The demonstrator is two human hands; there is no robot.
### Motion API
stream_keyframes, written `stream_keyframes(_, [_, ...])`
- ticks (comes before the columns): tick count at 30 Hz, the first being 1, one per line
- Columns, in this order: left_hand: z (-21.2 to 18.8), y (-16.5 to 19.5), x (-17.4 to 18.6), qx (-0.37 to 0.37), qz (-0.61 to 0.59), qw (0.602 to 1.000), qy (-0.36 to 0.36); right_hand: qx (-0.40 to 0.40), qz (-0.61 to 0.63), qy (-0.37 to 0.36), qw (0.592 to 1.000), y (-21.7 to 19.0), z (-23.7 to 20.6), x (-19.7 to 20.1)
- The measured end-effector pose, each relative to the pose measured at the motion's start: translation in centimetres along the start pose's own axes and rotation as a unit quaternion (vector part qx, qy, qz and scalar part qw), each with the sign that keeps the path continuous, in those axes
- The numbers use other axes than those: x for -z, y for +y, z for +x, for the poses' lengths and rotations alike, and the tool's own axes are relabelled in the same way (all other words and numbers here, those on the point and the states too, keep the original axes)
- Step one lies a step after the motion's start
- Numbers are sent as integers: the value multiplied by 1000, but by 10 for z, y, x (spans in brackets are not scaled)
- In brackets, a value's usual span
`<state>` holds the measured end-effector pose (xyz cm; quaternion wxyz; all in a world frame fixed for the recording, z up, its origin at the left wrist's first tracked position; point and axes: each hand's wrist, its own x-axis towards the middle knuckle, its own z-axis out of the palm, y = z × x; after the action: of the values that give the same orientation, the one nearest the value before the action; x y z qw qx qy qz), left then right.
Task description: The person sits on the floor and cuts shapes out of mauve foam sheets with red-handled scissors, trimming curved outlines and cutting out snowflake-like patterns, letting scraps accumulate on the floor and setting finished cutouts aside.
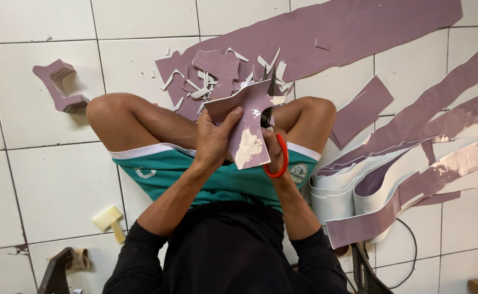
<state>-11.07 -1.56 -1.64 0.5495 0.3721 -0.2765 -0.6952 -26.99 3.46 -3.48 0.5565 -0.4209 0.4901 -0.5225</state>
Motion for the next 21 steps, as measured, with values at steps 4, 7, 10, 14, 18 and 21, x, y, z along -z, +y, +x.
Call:
stream_keyframes(4, [-1, 3, -3, 7, 0, 1000, -1, -26, -4, 45, 999, 10, -5, -3])
stream_keyframes(7, [4, 21, -3, 11, 110, 994, -7, -60, 129, 76, 987, 15, 4, 1])
stream_keyframes(10, [18, 57, 6, 17, 308, 947, -88, -38, 199, 98, 974, 8, 17, 18])
stream_keyframes(14, [31, 84, -3, -122, 501, 841, -163, -51, 12, 63, 997, -9, 24, 34])
stream_keyframes(18, [25, 67, -15, -430, 614, 662, -15, 38, 44, 152, 987, -5, 37, 13])
stream_keyframes(21, [11, 35, -14, -242, 520, 818, -38, 84, 35, 200, 976, 2, 40, -3])
